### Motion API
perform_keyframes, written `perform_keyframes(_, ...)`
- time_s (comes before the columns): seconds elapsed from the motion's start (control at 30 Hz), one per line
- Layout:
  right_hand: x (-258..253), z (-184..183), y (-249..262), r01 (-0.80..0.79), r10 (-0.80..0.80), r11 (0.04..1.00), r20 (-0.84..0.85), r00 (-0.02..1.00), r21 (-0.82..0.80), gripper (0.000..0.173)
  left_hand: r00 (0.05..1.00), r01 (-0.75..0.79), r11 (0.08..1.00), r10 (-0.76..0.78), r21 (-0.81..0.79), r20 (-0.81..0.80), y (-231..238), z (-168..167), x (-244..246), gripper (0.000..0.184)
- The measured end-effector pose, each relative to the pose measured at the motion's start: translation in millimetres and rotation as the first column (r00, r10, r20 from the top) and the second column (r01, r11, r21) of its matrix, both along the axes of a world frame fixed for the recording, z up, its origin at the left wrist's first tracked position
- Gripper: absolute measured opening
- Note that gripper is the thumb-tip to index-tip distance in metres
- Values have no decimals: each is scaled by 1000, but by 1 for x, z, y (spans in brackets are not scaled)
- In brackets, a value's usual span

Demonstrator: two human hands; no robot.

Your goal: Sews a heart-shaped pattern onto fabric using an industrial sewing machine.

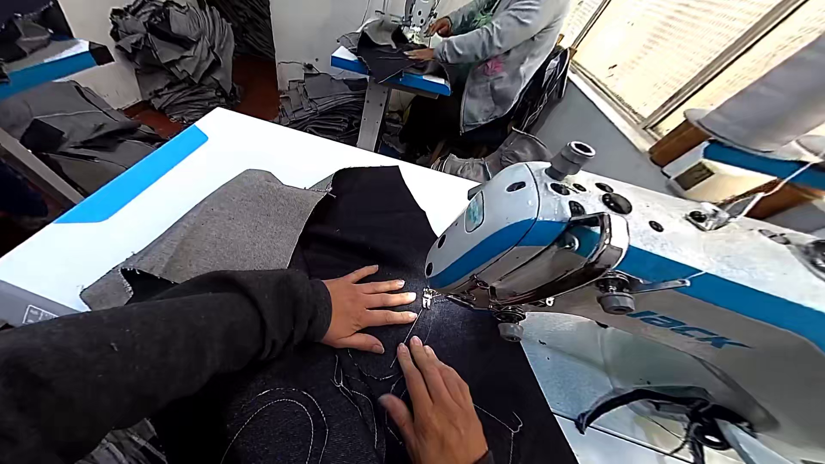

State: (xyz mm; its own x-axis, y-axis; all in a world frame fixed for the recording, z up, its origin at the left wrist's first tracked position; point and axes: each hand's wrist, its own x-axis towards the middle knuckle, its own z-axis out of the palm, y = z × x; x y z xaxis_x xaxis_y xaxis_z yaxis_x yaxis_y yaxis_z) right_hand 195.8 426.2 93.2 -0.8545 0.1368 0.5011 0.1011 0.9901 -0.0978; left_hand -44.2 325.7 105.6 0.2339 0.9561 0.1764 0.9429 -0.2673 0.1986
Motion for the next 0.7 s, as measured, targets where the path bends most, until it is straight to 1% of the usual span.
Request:
perform_keyframes(0.03,-4,5,7,-28,28,999,-12,1000,-16,64,1000,4,1000,-4,12,9,0,-1,0,65)
perform_keyframes(0.1,-15,16,25,-110,109,993,-11,994,-38,30,1000,8,1000,-8,17,21,1,-1,-1,66)
perform_keyframes(0.13,-22,19,35,-156,156,987,-7,988,-35,24,1000,5,1000,-6,11,23,1,0,0,66)
perform_keyframes(0.23,-42,15,68,-348,350,935,-29,936,71,25,999,-8,1000,9,-14,41,-1,6,3,69)
perform_keyframes(0.33,-54,18,86,-531,548,818,-16,837,222,26,999,-8,1000,8,-4,53,-1,7,3,70)
perform_keyframes(0.4,-58,20,90,-576,609,752,-2,793,321,25,998,-9,1000,10,-11,68,-1,9,5,69)
perform_keyframes(0.43,-61,21,90,-572,613,741,-7,790,353,24,998,-9,1000,10,-13,65,-1,10,5,70)
perform_keyframes(0.47,-63,22,90,-556,602,749,-19,798,361,22,998,-9,1000,10,-15,58,-1,11,5,70)
perform_keyframes(0.5,-65,22,90,-528,572,780,-41,819,335,20,998,-8,1000,9,-15,56,-1,11,5,70)
perform_keyframes(0.53,-65,20,90,-495,529,826,-71,846,269,19,998,-6,1000,7,-10,59,-1,11,5,69)
perform_keyframes(0.57,-64,18,91,-473,493,865,-101,864,169,19,998,-3,1000,2,7,65,-1,10,5,69)
perform_keyframes(0.6,-61,17,92,-464,468,884,-124,875,56,22,997,-2,1000,1,17,76,0,9,4,69)
perform_keyframes(0.63,-58,15,93,-470,459,881,-140,877,-56,26,997,-4,1000,2,26,80,0,8,4,70)
perform_keyframes(0.7,-49,12,94,-491,469,836,-144,871,-245,32,996,-12,1000,12,-4,88,-1,10,5,69)
